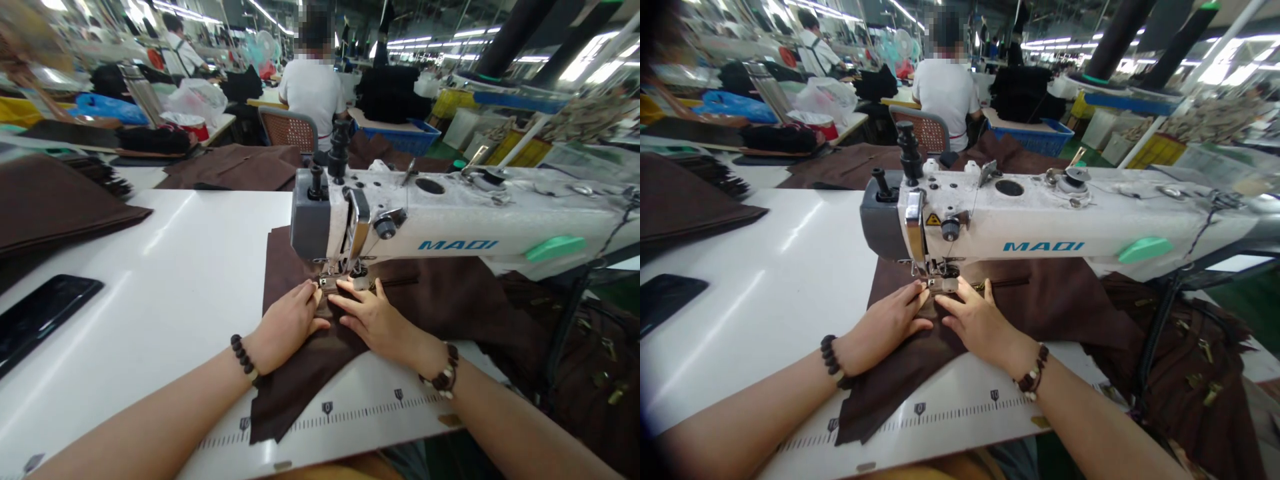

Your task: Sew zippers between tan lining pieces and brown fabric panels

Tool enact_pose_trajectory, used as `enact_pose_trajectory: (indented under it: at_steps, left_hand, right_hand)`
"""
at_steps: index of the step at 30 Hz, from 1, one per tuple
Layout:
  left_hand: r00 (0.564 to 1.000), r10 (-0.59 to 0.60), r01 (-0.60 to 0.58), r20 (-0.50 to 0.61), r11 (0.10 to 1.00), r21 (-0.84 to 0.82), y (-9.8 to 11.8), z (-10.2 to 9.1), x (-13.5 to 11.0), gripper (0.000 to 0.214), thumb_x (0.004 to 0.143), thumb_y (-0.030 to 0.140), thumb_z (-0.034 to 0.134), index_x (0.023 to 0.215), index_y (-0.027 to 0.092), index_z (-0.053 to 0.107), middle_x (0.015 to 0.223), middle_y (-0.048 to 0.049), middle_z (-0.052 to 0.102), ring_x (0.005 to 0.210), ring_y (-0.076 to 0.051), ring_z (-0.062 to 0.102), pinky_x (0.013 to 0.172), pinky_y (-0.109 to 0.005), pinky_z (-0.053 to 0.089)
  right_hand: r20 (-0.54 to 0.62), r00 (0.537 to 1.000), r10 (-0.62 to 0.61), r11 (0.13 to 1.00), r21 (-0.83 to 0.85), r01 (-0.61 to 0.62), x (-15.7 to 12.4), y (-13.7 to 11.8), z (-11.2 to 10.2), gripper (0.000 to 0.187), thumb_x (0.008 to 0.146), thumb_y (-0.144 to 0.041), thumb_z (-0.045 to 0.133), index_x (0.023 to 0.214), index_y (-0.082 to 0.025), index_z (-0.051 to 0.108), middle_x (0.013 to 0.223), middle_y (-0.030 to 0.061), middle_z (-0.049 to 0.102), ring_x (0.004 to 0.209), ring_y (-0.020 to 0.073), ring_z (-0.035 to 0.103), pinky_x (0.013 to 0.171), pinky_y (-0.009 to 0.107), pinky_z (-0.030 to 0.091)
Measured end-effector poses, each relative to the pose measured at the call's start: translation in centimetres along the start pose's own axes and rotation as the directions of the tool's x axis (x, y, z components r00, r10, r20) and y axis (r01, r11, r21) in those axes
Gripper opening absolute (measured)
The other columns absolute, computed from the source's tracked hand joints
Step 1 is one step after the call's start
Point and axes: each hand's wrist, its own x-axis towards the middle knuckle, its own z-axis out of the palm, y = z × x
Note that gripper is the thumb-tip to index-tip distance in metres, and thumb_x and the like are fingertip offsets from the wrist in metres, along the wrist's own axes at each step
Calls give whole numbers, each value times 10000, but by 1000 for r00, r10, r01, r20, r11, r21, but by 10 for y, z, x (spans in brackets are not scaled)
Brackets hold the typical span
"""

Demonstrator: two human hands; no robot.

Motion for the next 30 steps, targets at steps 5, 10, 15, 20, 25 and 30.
enact_pose_trajectory:
  at_steps: [5, 10, 15, 20, 25, 30]
  left_hand:
    - [999, 16, -16, -49, 1000, 10, -2, 6, -1, 539, 792, 468, 576, 1131, 52, 527, 1153, -185, 549, 1114, -281, 507, 947, -375, 433]
    - [999, -9, 9, -31, 1000, 28, -1, 2, 0, 537, 776, 442, 607, 1124, 39, 539, 1130, -181, 558, 1087, -278, 522, 938, -356, 435]
    - [999, -34, 33, -27, 999, -27, -1, 1, 0, 524, 780, 426, 608, 1131, 42, 542, 1119, -169, 558, 1046, -266, 542, 913, -353, 452]
    - [999, -48, 47, -16, 996, -74, -1, -1, 0, 528, 782, 424, 606, 1137, 39, 538, 1134, -172, 549, 1061, -263, 534, 923, -353, 448]
    - [998, -57, 55, -21, 993, -102, 0, -1, -1, 536, 776, 433, 611, 1132, 40, 535, 1137, -172, 545, 1078, -267, 525, 934, -355, 444]
    - [996, -70, 64, -48, 991, -119, -1, 2, -3, 513, 778, 434, 614, 1128, 67, 536, 1133, -156, 545, 1060, -262, 533, 908, -359, 460]
  right_hand:
    - [-104, 934, -343, 922, 151, 355, -45, -22, -119, 235, 924, -371, 431, 1092, -369, 595, 1032, -43, 638, 932, 125, 606, 735, 225, 532]
    - [-598, 789, -141, 941, -328, -80, -1, 19, -213, 443, 859, -310, 458, 1293, -224, 440, 1353, 35, 399, 1026, 153, 541, 799, 319, 414]
    - [-180, 979, 91, 932, -331, -147, 52, 61, -245, 589, 745, -366, 271, 1105, 9, 549, 975, 42, 614, 900, 129, 541, 709, 333, 360]
    - [-361, 932, 23, 846, -490, -211, 48, 43, -247, 689, 740, -343, 65, 877, 70, 600, 778, 4, 600, 814, 130, 535, 617, 374, 332]
    - [-499, 845, -194, 610, -736, -295, 57, 35, -252, 658, 743, -344, -17, 517, -1, 498, 1101, 59, 546, 981, 200, 474, 662, 423, 314]
    - [-613, 781, -119, 689, -617, -380, 61, 23, -253, 505, 699, -264, -27, 273, -56, 147, 1214, 55, 440, 1070, 275, 388, 731, 488, 262]
